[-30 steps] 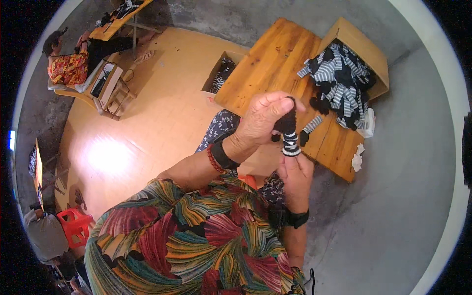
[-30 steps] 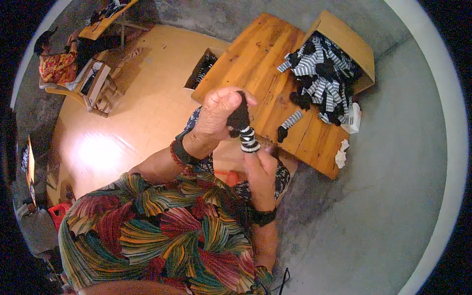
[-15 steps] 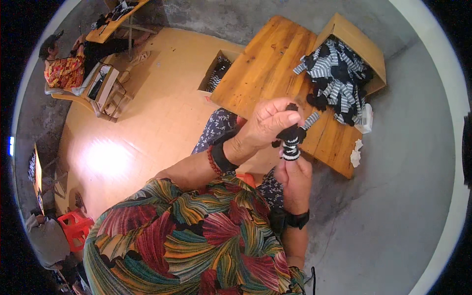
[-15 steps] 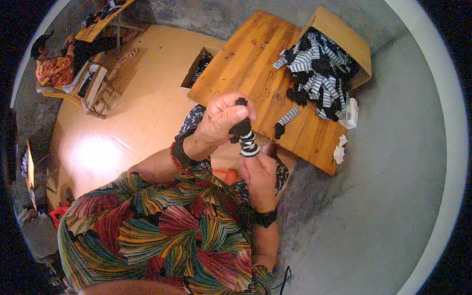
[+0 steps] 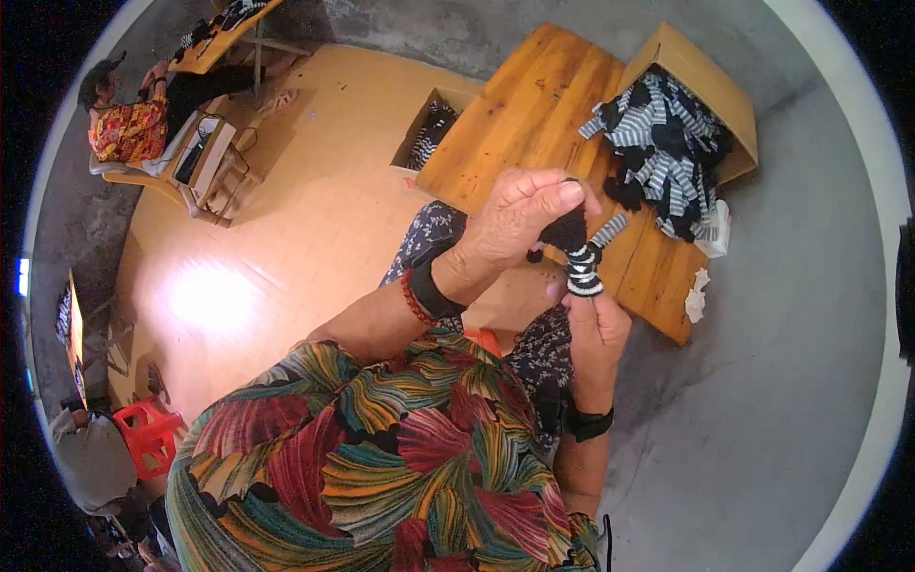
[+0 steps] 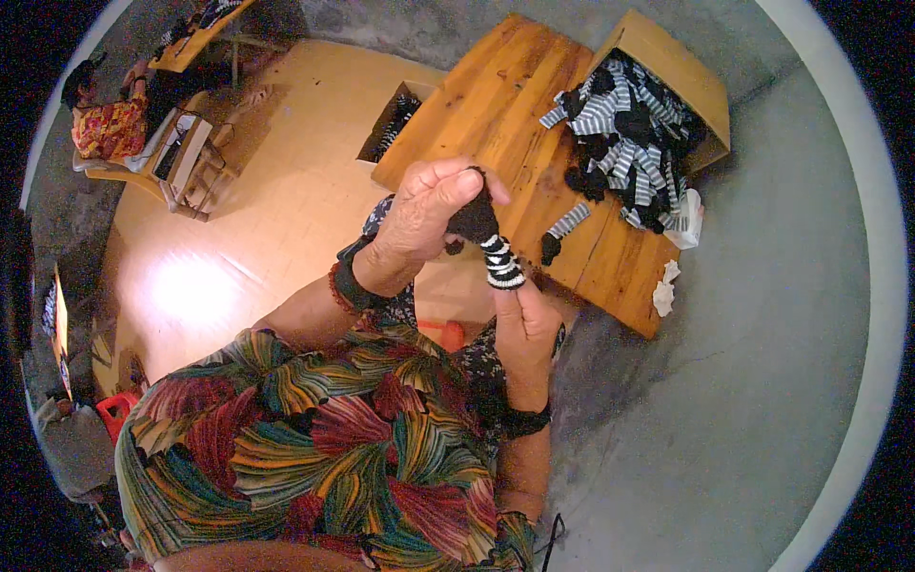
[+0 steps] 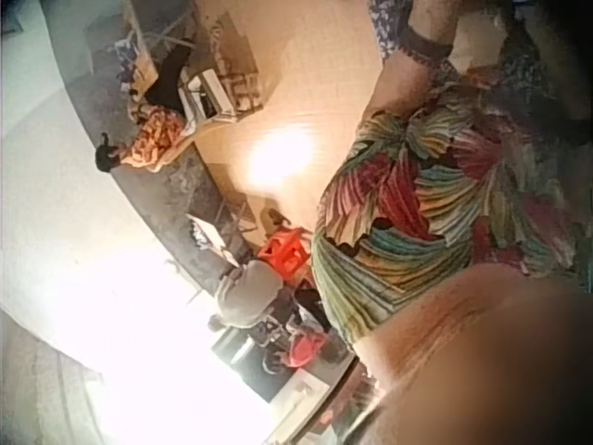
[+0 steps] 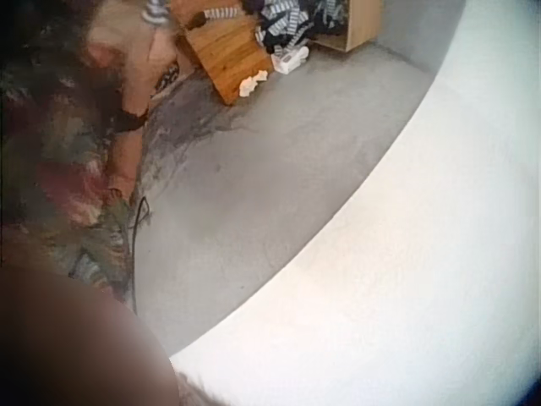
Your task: The person is using a wooden rod to turn striped socks right-side out.
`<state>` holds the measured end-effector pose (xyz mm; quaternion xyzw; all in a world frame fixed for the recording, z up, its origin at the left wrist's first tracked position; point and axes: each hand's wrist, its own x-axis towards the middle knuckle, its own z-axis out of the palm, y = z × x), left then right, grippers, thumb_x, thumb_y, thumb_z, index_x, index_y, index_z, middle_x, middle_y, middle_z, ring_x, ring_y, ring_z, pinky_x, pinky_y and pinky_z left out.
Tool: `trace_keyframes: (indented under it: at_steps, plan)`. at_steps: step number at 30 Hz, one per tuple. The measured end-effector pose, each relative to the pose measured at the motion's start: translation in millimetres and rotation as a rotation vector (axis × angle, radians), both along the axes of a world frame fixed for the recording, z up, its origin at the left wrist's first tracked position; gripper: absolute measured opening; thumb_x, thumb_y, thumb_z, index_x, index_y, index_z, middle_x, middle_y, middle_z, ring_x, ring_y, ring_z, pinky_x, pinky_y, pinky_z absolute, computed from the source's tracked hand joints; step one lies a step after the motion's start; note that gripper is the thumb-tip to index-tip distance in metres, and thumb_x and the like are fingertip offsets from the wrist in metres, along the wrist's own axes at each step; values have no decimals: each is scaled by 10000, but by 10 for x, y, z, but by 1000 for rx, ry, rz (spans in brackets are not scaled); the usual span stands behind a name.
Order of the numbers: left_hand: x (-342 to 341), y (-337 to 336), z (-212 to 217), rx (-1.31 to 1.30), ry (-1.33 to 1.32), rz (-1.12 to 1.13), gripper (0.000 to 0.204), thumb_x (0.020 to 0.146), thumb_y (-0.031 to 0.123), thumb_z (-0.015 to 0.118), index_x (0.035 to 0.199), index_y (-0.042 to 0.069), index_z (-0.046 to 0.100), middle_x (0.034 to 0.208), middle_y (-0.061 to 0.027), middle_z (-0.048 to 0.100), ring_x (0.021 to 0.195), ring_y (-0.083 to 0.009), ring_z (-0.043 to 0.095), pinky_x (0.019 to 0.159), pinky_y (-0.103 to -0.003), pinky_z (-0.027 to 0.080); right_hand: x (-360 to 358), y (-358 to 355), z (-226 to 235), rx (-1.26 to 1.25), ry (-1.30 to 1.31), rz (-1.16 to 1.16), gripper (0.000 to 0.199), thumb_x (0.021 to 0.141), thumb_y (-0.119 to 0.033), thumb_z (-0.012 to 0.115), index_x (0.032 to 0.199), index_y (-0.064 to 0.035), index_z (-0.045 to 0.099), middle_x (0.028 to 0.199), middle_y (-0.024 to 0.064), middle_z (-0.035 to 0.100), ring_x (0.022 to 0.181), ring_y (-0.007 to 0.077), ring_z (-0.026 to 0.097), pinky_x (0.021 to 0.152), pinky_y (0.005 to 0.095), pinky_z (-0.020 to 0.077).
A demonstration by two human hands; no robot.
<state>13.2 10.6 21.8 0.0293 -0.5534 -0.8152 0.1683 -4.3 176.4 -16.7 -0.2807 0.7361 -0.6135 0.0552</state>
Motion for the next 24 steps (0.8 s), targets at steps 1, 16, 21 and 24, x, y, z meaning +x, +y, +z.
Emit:
trace_keyframes:
  at_steps: [1,16,21,24]
  plan:
    - [-11,22,-13,27,-22,-17,330,821,359,522,797,38,597,562,49,463,455,-24,384,386,-176,275,3,-1,46,4,-2,2,211,850,-158,505,724,10,531,598,-23,437,545,57,378,475,207,313]
    - [-153,-67,-131,-97,-57,-77,207,813,271,567,783,68,592,585,62,487,469,-11,382,388,-156,264,-43,126,12,-18,-376,14,190,864,-148,480,728,-21,521,529,37,476,438,154,426,419,253,301]
    - [-222,-32,-158,62,-222,-43,224,819,254,563,665,93,538,537,40,476,383,-31,349,317,-187,247,-76,230,9,406,333,-261,148,805,-131,542,715,-15,522,612,184,468,529,337,469,480,369,371]
    - [-246,-149,-218,151,-234,27,217,799,223,592,652,73,537,554,6,518,382,-50,381,321,-187,275,-40,464,-142,526,422,-158,173,804,-141,550,700,-7,514,621,187,479,540,344,476,480,367,378]
